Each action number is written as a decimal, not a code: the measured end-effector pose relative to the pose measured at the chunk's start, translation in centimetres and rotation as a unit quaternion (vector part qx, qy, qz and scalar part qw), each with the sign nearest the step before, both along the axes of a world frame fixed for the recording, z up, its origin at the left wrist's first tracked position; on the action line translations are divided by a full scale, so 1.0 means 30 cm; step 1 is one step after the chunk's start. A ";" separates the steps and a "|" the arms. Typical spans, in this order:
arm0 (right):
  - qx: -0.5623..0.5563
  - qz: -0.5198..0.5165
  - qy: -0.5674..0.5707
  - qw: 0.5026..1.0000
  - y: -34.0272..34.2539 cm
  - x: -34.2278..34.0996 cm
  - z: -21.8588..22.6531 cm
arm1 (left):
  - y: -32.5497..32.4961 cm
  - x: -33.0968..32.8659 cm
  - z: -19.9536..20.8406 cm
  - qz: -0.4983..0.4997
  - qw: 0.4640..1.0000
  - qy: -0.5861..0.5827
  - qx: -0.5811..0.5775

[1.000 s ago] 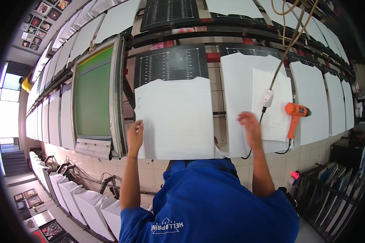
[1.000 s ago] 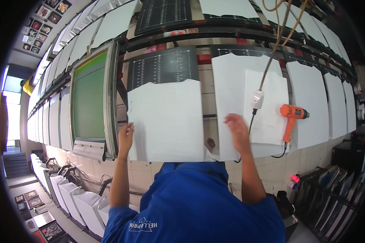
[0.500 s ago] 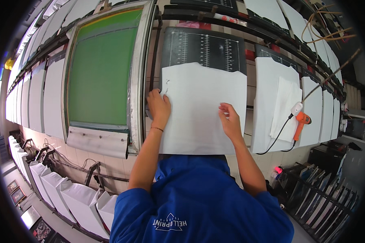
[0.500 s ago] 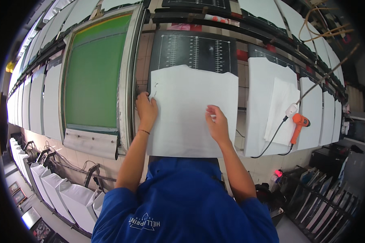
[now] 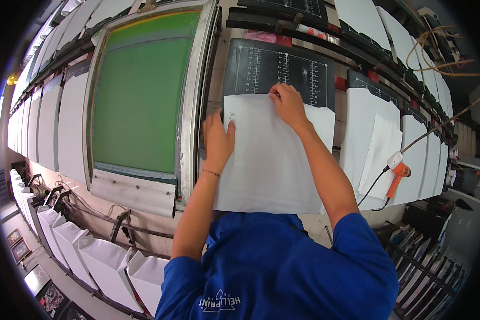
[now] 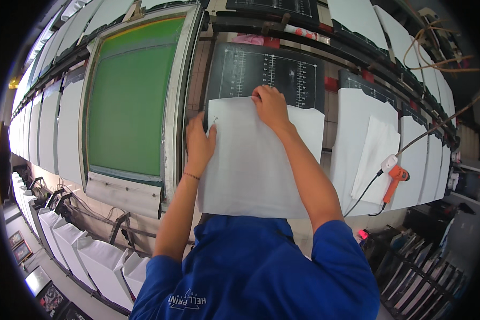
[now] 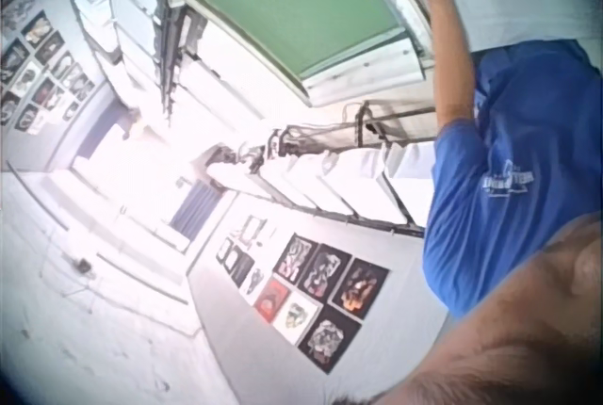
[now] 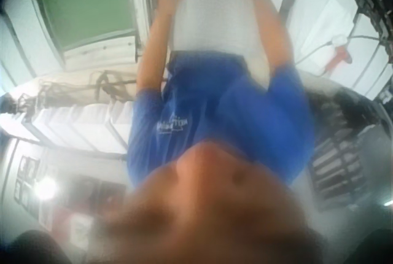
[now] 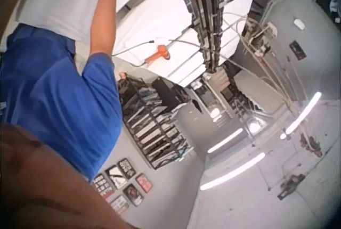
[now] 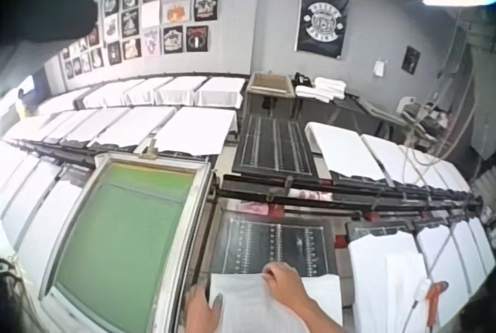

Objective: The person uses a heat gun to apply heat to a white t-shirt placed on a heat press machine. They then inspect the shirt for a small mark, smooth it out, and place it back on the press. Finally, they pick up a stack of folded white t-shirts and walk through the room.

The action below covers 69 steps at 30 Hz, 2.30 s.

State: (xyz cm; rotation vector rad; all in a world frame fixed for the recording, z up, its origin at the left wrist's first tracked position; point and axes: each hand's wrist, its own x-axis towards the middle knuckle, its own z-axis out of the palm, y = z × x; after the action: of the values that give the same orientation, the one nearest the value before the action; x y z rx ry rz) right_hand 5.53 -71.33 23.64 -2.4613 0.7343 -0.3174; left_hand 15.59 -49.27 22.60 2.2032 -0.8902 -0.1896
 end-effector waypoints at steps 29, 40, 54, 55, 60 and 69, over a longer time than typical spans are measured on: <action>0.175 -0.062 -0.165 0.969 0.184 -0.283 0.218 | 0.033 -0.129 0.235 -0.003 0.606 0.755 -0.249; 0.190 0.017 -0.224 0.956 0.425 -0.350 0.270 | 0.056 -0.241 0.329 0.061 0.674 0.697 -0.238; 0.167 0.050 -0.243 0.954 0.427 -0.367 0.284 | 0.064 -0.275 0.386 0.091 0.720 0.649 -0.228; 0.167 0.051 -0.246 0.953 0.428 -0.369 0.283 | 0.065 -0.277 0.388 0.093 0.721 0.649 -0.224; 0.155 0.044 -0.268 0.950 0.431 -0.367 0.286 | 0.064 -0.281 0.392 0.098 0.726 0.644 -0.222; 0.178 0.065 -0.273 0.943 0.413 -0.375 0.304 | 0.057 -0.285 0.414 0.107 0.738 0.633 -0.209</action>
State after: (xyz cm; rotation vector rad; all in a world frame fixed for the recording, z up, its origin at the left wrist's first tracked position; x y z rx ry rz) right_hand -5.73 -58.93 32.76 -1.9318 0.3483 -0.7130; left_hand 7.04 -47.55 35.01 1.2266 0.1230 -1.0911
